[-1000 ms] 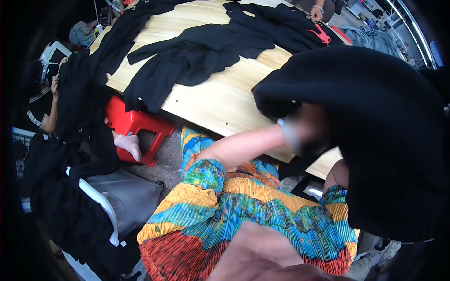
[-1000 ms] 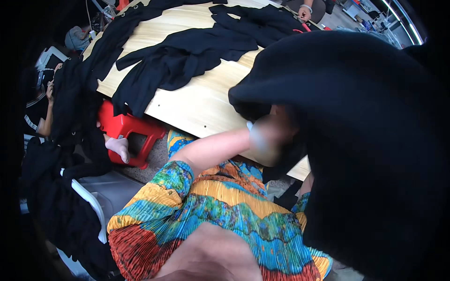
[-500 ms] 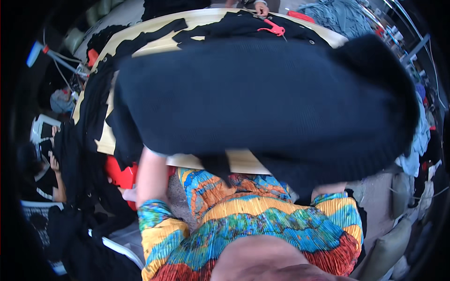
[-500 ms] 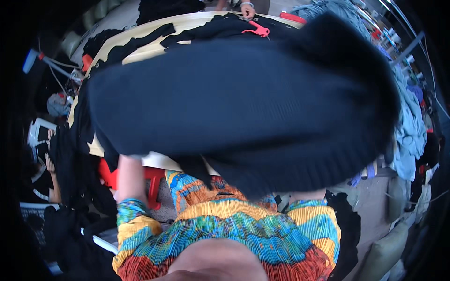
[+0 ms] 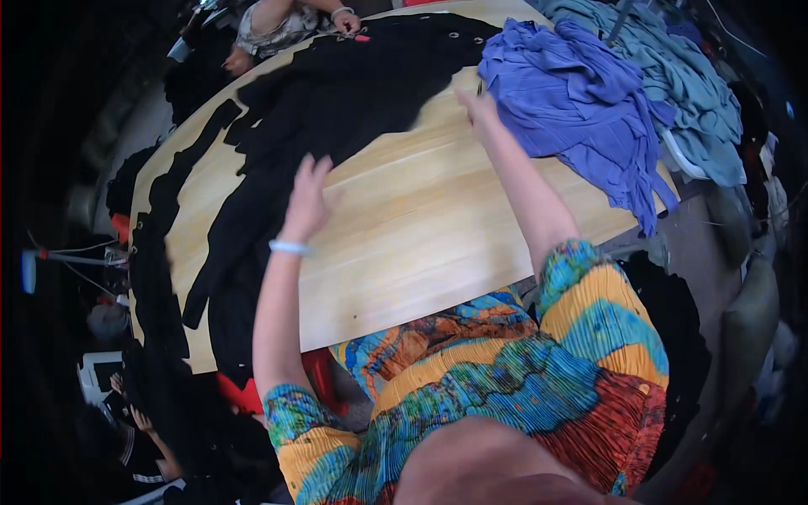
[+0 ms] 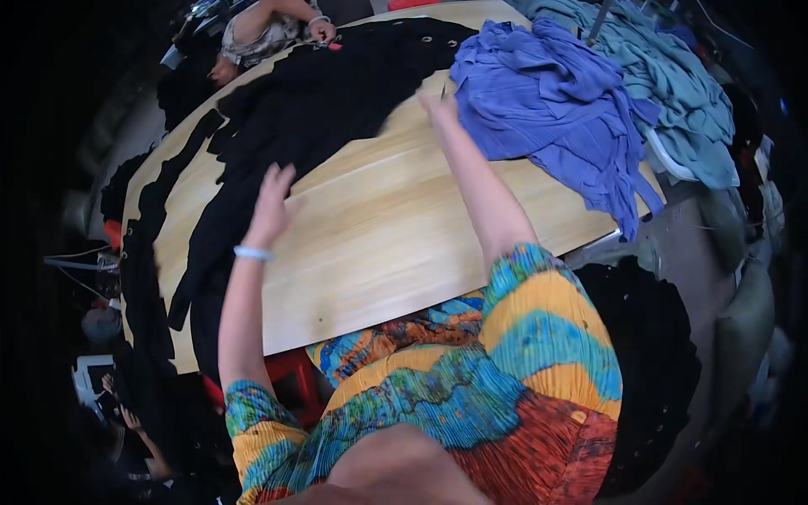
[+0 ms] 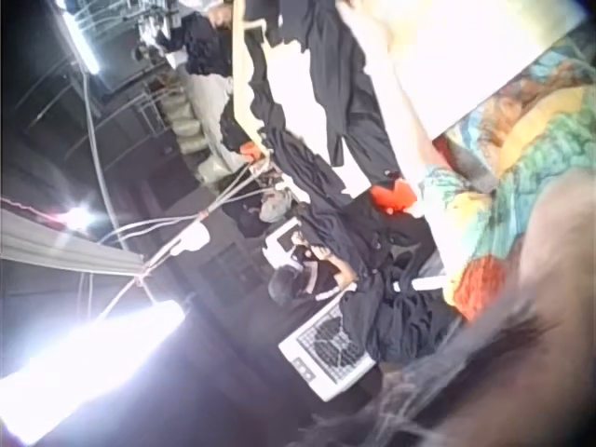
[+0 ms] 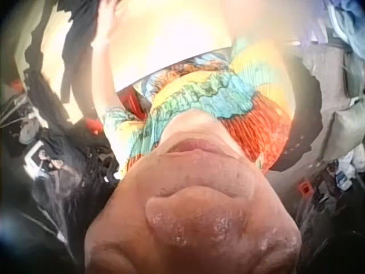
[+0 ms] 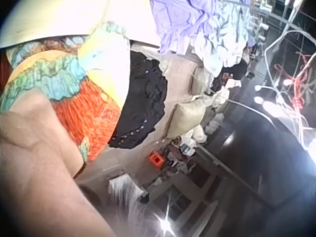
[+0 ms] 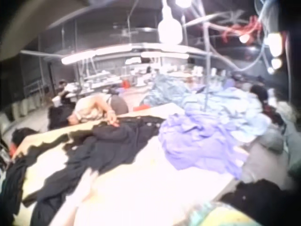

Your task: Trimming excess threads from buttons on black knit garments using small scissors.

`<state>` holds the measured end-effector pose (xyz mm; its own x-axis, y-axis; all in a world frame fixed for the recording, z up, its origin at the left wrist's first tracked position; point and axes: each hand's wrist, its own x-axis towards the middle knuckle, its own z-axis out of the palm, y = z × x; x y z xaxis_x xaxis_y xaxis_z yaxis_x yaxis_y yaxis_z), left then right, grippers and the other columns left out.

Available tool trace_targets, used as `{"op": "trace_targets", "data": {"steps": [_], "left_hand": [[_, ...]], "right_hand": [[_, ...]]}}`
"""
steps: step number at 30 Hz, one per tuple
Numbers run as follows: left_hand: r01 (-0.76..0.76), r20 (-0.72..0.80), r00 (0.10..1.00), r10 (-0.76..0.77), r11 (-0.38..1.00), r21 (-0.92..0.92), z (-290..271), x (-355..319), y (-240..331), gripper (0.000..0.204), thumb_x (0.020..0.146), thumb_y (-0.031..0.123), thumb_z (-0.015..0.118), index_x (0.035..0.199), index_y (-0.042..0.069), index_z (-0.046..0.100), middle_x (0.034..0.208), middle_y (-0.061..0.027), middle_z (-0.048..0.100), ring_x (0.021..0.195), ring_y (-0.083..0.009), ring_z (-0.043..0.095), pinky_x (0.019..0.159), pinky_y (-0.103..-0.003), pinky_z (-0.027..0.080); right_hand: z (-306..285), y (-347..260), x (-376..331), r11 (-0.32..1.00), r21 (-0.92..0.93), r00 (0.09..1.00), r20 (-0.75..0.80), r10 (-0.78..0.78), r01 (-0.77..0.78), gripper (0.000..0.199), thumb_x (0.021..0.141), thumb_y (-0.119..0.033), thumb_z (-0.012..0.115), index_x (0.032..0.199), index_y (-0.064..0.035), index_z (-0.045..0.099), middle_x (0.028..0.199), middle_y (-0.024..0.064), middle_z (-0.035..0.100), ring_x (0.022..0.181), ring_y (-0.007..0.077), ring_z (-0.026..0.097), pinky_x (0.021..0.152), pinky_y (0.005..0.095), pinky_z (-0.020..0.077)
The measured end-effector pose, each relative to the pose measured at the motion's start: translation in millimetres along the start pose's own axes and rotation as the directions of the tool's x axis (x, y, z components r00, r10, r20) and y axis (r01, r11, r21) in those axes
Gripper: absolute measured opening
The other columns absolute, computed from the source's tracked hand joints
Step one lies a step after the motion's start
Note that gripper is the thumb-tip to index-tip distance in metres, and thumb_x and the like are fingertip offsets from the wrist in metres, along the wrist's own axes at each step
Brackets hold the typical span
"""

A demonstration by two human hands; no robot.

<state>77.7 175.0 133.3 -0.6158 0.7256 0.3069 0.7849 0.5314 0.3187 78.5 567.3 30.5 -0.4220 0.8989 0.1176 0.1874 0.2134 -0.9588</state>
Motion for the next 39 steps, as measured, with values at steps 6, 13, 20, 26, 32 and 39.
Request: {"op": "trace_targets", "data": {"steps": [6,13,20,26,32,39], "left_hand": [[0.158,0.015,0.987,-0.158,0.979,-0.132,43,-145,53,0.054,0.071,0.016,0.065,0.119,0.000,0.044,0.127,-0.0294,0.033,0.119,-0.0424,0.031,0.100,-0.042,0.027],[0.407,-0.184,0.897,-0.401,0.913,-0.005,49,-231,75,0.046,0.071,0.018,0.065,0.111,-0.001,0.049,0.123,-0.0254,0.037,0.116,-0.0403,0.035,0.096,-0.045,0.031],[0.324,-0.429,0.861,-0.274,0.945,0.046,63,-220,84,0.039,0.065,0.024,0.063,0.096,0.003,0.052,0.111,-0.0212,0.046,0.106,-0.0363,0.045,0.087,-0.043,0.038],[0.318,-0.461,0.853,-0.247,0.944,0.083,72,-215,91,0.039,0.065,0.027,0.064,0.094,0.003,0.053,0.113,-0.0213,0.044,0.104,-0.0362,0.047,0.086,-0.041,0.040],[0.394,-0.519,0.807,-0.282,0.912,0.117,76,-212,90,0.036,0.066,0.027,0.063,0.091,0.002,0.054,0.111,-0.0215,0.046,0.104,-0.0357,0.046,0.088,-0.040,0.039],[0.586,-0.619,0.587,-0.521,0.801,-0.118,12,-303,123,0.017,0.074,0.014,0.055,0.088,0.004,0.058,0.094,-0.0119,0.056,0.088,-0.0272,0.055,0.073,-0.035,0.047]], "right_hand": [[-82,-2,-137,0.978,-0.155,0.902,0.427,-0.062,0.141,0.050,0.080,-0.036,0.053,0.117,-0.0039,0.044,0.090,0.0157,0.060,0.079,0.0236,0.060,0.075,0.0331,0.0443],[-53,-19,-163,0.673,-0.412,0.745,0.583,-0.323,0.614,0.040,0.085,-0.034,0.045,0.118,-0.0118,0.045,0.106,0.0156,0.053,0.094,0.0337,0.054,0.079,0.0417,0.0432],[-57,16,-135,0.568,-0.213,0.542,0.669,-0.509,0.795,0.041,0.086,-0.027,0.049,0.118,-0.0014,0.047,0.114,0.0170,0.053,0.103,0.0307,0.051,0.087,0.0347,0.0406],[-62,14,-114,0.605,-0.206,0.525,0.744,-0.414,0.769,0.045,0.088,-0.035,0.045,0.118,-0.0013,0.047,0.109,0.0181,0.055,0.096,0.0325,0.055,0.077,0.0357,0.0452],[-45,18,-105,0.558,-0.174,0.463,0.774,-0.432,0.812,0.044,0.089,-0.036,0.042,0.117,-0.0020,0.048,0.108,0.0170,0.056,0.094,0.0320,0.055,0.076,0.0357,0.0452],[-37,-6,-188,0.704,0.117,0.351,0.802,-0.483,0.701,0.036,0.091,-0.026,0.041,0.110,0.0030,0.052,0.107,0.0171,0.057,0.096,0.0261,0.056,0.078,0.0312,0.0453]]}}
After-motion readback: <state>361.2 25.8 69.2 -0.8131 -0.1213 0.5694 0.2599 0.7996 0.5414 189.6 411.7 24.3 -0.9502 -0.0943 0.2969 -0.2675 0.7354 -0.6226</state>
